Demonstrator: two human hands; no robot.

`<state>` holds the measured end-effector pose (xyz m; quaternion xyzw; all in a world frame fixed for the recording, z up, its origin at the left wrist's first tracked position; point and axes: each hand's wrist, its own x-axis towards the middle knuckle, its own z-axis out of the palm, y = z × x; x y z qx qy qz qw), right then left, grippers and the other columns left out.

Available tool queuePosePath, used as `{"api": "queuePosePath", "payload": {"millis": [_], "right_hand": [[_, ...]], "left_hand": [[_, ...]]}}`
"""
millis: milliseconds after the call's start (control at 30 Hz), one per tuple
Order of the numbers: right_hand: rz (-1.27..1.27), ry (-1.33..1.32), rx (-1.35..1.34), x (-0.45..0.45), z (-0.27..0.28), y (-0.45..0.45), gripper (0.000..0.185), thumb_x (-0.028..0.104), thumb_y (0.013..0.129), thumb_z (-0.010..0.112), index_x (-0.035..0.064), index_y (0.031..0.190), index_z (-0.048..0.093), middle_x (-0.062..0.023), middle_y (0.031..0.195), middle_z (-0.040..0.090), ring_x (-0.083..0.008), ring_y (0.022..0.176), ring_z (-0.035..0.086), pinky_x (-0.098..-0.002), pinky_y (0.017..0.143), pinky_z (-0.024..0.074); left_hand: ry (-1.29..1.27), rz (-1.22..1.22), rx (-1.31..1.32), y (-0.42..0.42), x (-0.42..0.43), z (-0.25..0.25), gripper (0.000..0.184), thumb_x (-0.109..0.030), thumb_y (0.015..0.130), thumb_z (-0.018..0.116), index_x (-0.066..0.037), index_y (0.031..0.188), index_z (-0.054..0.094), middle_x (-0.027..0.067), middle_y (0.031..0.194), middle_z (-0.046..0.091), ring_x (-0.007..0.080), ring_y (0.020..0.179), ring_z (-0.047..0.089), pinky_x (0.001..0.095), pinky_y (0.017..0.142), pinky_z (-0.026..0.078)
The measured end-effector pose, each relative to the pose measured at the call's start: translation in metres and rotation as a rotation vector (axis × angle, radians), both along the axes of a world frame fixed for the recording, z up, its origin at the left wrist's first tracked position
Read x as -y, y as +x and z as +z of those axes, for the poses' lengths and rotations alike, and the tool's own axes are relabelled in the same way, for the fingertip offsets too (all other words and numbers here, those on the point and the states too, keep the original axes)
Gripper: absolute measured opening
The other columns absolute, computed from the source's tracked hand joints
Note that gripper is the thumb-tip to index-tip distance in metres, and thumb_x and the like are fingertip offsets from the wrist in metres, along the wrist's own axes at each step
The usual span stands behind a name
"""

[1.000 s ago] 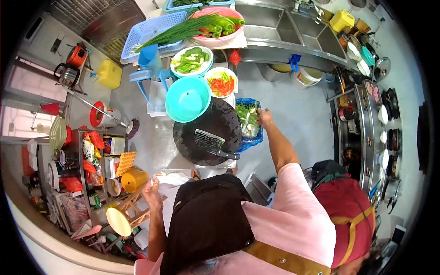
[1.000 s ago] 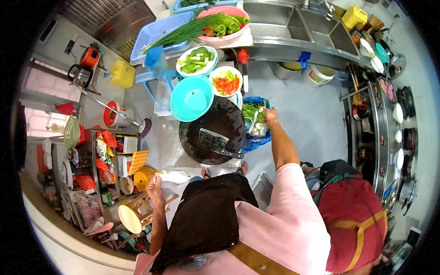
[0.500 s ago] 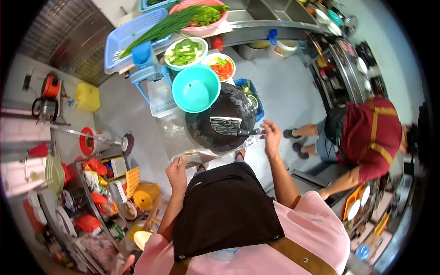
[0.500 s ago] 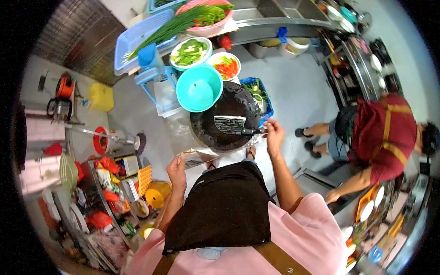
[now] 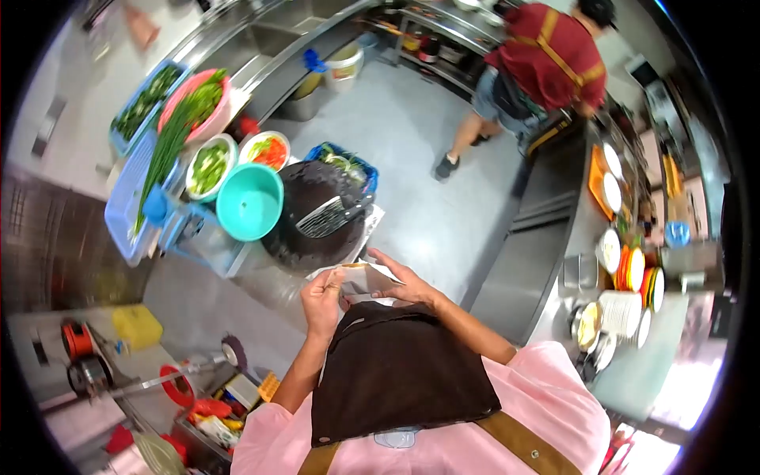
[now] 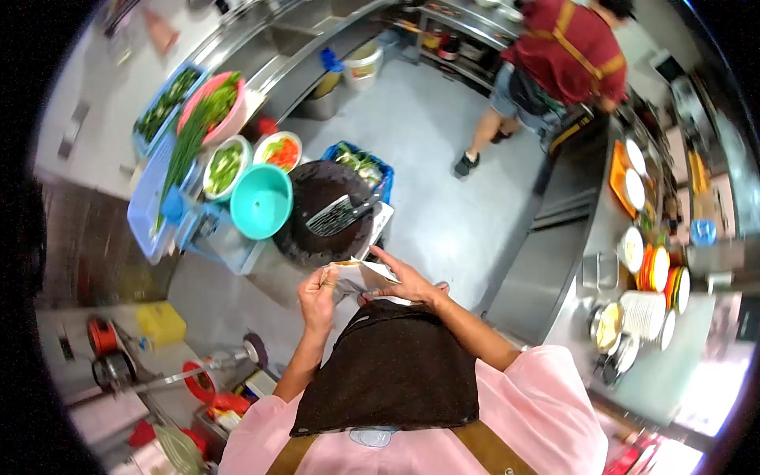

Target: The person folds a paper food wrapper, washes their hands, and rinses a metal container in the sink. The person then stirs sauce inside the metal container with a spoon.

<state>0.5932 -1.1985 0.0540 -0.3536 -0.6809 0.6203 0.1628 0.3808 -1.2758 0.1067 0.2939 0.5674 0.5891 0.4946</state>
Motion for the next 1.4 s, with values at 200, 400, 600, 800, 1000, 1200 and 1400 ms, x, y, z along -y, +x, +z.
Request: {"api": "queuePosePath", "payload": {"millis": [200,400,600,800,1000,1200,1400], "right_hand": [[-0.196,-0.23,-0.22,0.015,0.051,0.096,0.104,0.005,0.072,0.087,0.013,0.157,0.028,-0.0089,0.151,0.044,-0.0222,0.14,0.039,-0.0386,0.117,0.0314],[-0.498,0.055,-0.347,0.029,0.059,0.193,0.096,0.017,0.073,0.091,0.0091,0.152,0.037,-0.0058,0.143,0.051,-0.0186,0.132,0.044,-0.036,0.112,0.0361],[-0.807,0.02,-0.401,0.054,0.051,0.303,0.079,0.019,0.077,0.087,0.0046,0.143,0.046,-0.0058,0.133,0.054,-0.0174,0.124,0.049,-0.0338,0.108,0.0386],[-1.104,0.048,-0.448,0.106,0.067,0.395,0.088,0.018,0.072,0.09,0.0047,0.146,0.044,-0.0084,0.14,0.051,-0.0189,0.131,0.045,-0.0337,0.11,0.0361],[-1.603,0.015,-0.386,0.135,0.058,0.438,0.091,0.014,0.07,0.09,0.0004,0.145,0.041,-0.0101,0.134,0.056,-0.018,0.123,0.053,-0.0346,0.105,0.0438],[-1.956,0.07,-0.619,0.15,0.052,0.478,0.081,0.005,0.07,0.087,-0.0028,0.139,0.045,-0.0098,0.129,0.059,-0.0187,0.12,0.055,-0.0342,0.104,0.0446],[-2.234,0.15,-0.635,0.144,0.059,0.497,0.078,-0.006,0.07,0.081,-0.004,0.139,0.046,-0.0109,0.13,0.06,-0.0216,0.119,0.058,-0.0352,0.103,0.0465]], "left_hand": [[0.1,-0.258,0.127,0.1,-0.05,0.058,0.023,-0.015,0.098,0.064,0.007,0.105,0.071,0.0012,0.093,0.069,0.0076,0.082,0.059,0.0239,0.074,0.047],[0.155,-0.489,0.077,0.208,-0.088,0.087,0.019,-0.013,0.098,0.065,0.005,0.101,0.071,0.0028,0.093,0.07,0.0082,0.082,0.06,0.0251,0.079,0.048],[0.206,-0.847,-0.042,0.337,-0.121,0.119,0.023,-0.017,0.1,0.063,0.004,0.101,0.072,-0.0004,0.091,0.069,0.0057,0.08,0.056,0.0232,0.077,0.045],[0.225,-1.233,-0.08,0.47,-0.125,0.115,0.022,-0.015,0.101,0.06,0.004,0.106,0.071,-0.0014,0.091,0.068,0.0058,0.083,0.057,0.0234,0.075,0.047],[0.095,-1.574,0.069,0.59,-0.143,0.087,0.027,-0.021,0.102,0.059,0.003,0.108,0.069,-0.001,0.091,0.067,0.005,0.084,0.056,0.0238,0.076,0.047],[0.116,-1.964,0.218,0.688,-0.15,0.055,0.034,-0.029,0.105,0.056,0.002,0.116,0.066,0.0017,0.103,0.069,0.0083,0.097,0.059,0.0259,0.087,0.048],[0.201,-2.128,0.543,0.759,-0.162,0.035,0.061,-0.05,0.097,0.062,0.0,0.132,0.058,0.0053,0.118,0.066,0.0127,0.109,0.057,0.0296,0.096,0.046]]}}
